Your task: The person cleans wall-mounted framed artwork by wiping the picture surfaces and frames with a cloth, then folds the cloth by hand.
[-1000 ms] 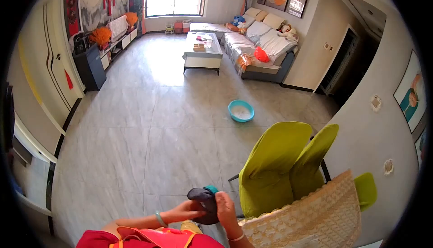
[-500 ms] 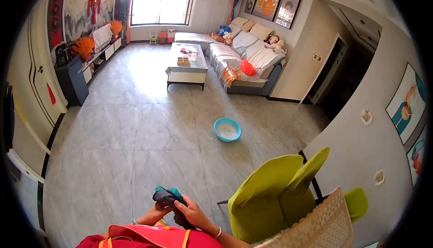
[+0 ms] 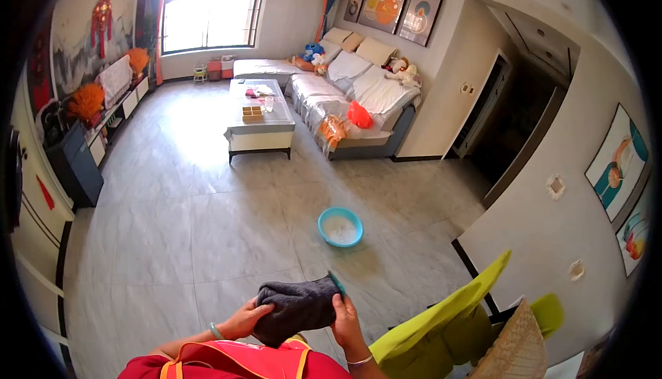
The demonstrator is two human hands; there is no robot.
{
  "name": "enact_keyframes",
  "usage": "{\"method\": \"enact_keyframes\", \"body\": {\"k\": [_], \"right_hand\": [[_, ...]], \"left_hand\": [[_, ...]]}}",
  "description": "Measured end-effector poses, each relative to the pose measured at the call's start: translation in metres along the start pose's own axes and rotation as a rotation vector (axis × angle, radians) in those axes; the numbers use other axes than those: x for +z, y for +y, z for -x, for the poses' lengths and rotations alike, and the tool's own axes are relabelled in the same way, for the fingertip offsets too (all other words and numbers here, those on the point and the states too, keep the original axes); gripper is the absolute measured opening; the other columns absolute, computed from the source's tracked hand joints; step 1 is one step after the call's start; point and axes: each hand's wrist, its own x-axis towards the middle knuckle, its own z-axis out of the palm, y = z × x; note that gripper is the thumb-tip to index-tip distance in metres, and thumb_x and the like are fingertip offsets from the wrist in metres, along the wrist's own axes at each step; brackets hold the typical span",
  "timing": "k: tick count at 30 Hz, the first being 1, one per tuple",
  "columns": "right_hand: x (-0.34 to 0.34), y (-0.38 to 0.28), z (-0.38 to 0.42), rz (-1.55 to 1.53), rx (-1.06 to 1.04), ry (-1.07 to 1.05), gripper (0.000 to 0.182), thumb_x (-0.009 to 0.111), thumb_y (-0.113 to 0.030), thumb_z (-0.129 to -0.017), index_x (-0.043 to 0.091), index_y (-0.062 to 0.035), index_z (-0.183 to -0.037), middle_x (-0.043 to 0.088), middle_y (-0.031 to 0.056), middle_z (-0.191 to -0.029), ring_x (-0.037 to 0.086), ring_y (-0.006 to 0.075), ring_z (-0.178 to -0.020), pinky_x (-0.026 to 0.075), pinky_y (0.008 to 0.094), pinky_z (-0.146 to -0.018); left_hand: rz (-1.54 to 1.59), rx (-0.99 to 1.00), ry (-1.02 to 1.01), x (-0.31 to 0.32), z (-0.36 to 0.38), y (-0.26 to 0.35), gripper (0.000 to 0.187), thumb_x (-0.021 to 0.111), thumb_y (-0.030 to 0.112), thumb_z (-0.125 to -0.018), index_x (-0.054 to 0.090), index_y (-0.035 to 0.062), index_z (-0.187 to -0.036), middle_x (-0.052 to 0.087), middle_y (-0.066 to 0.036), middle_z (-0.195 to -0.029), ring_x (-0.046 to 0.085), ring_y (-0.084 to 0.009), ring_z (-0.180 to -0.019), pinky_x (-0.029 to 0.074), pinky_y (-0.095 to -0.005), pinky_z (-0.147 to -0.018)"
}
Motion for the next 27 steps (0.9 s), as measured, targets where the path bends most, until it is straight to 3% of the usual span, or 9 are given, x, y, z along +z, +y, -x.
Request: {"method": "enact_keyframes", "body": {"k": [5, 10, 14, 17, 19, 20, 22, 25, 27], "right_hand": [[-0.021, 0.007, -0.11, -0.077, 0.035, 0.074, 0.035, 0.04, -0.021, -0.095, 0.044, 0.0002, -0.122, 0.053, 0.0118, -0.118, 0.053, 0.0234, -0.109, 0.04, 0.036, -0.095], [-0.02, -0.025, -0.239, -0.075, 0.074, 0.042, 0.035, 0.04, -0.02, -0.095, 0.044, 0.0009, -0.122, 0.053, 0.0133, -0.119, 0.052, 0.0235, -0.109, 0.04, 0.0372, -0.096], [0.012, -0.11, -0.338, -0.17, 0.04, -0.241, 0.045, 0.036, -0.028, -0.095, 0.037, 0.0012, -0.129, 0.048, 0.0153, -0.126, 0.047, 0.0252, -0.117, 0.037, 0.04, -0.099], [0.03, -0.138, -0.417, -0.288, -0.126, -0.488, 0.056, 0.03, -0.04, -0.095, 0.031, 0.0006, -0.133, 0.042, 0.016, -0.133, 0.04, 0.0262, -0.123, 0.033, 0.0422, -0.102], [0.01, -0.092, -0.494, -0.393, 0.0, -0.446, 0.061, 0.029, -0.047, -0.094, 0.031, -0.0015, -0.134, 0.04, 0.0141, -0.135, 0.038, 0.0257, -0.124, 0.032, 0.0427, -0.103], [-0.001, -0.047, -0.529, -0.041, -0.098, -0.364, 0.063, 0.028, -0.05, -0.093, 0.031, -0.0027, -0.134, 0.039, 0.0129, -0.135, 0.039, 0.0251, -0.124, 0.032, 0.0422, -0.103], [0.029, -0.026, -0.557, -0.275, 0.299, -0.178, 0.062, 0.026, -0.052, -0.093, 0.032, -0.0069, -0.135, 0.04, 0.0097, -0.135, 0.04, 0.0232, -0.123, 0.033, 0.0395, -0.103], [0.031, -0.007, -0.61, -0.351, 0.461, -0.234, 0.067, 0.027, -0.055, -0.092, 0.037, -0.0004, -0.13, 0.048, 0.0139, -0.127, 0.046, 0.0228, -0.118, 0.035, 0.0377, -0.101], [0.033, -0.005, -0.643, -0.258, 0.363, -0.025, 0.042, 0.051, -0.036, -0.09, 0.05, 0.0004, -0.11, 0.059, 0.0117, -0.107, 0.059, 0.0204, -0.095, 0.046, 0.0347, -0.087]], "left_hand": [[0.167, -0.047, -0.126, -0.036, -0.094, 0.061, 0.042, 0.057, 0.011, -0.087, 0.042, -0.0008, -0.124, 0.054, -0.012, -0.117, 0.053, -0.02, -0.106, 0.044, -0.0332, -0.09], [-0.034, 0.0, -0.079, -0.066, -0.195, 0.14, 0.045, 0.057, 0.011, -0.086, 0.039, -0.0015, -0.126, 0.052, -0.011, -0.119, 0.052, -0.0183, -0.107, 0.043, -0.0316, -0.092], [-0.011, 0.125, -0.142, -0.081, -0.256, 0.228, 0.049, 0.058, 0.01, -0.084, 0.039, -0.0004, -0.128, 0.048, -0.012, -0.125, 0.048, -0.0215, -0.114, 0.039, -0.0362, -0.096], [0.099, 0.249, -0.276, -0.129, -0.306, 0.276, 0.057, 0.043, 0.041, -0.091, 0.035, 0.001, -0.132, 0.044, -0.015, -0.131, 0.042, -0.0275, -0.121, 0.031, -0.0418, -0.103], [0.322, 0.252, -0.234, -0.156, -0.35, 0.289, 0.071, 0.037, 0.057, -0.088, 0.033, 0.0017, -0.133, 0.043, -0.015, -0.132, 0.04, -0.0272, -0.123, 0.03, -0.044, -0.103], [0.306, 0.145, -0.096, -0.175, -0.375, 0.287, 0.08, 0.03, 0.065, -0.085, 0.033, 0.0021, -0.134, 0.041, -0.015, -0.133, 0.039, -0.0288, -0.124, 0.028, -0.0452, -0.104], [0.379, -0.013, 0.022, -0.21, -0.419, 0.278, 0.079, 0.031, 0.065, -0.084, 0.035, 0.0021, -0.132, 0.042, -0.015, -0.133, 0.039, -0.0295, -0.123, 0.027, -0.0443, -0.105], [0.479, -0.146, 0.042, -0.263, -0.471, 0.287, 0.07, 0.035, 0.06, -0.087, 0.045, 0.0003, -0.123, 0.05, -0.015, -0.125, 0.045, -0.0284, -0.117, 0.03, -0.0426, -0.104], [0.494, -0.221, 0.021, -0.292, -0.515, 0.307, 0.056, 0.041, 0.048, -0.09, 0.05, -0.0004, -0.116, 0.056, -0.015, -0.116, 0.054, -0.0275, -0.107, 0.038, -0.0422, -0.097]]}}
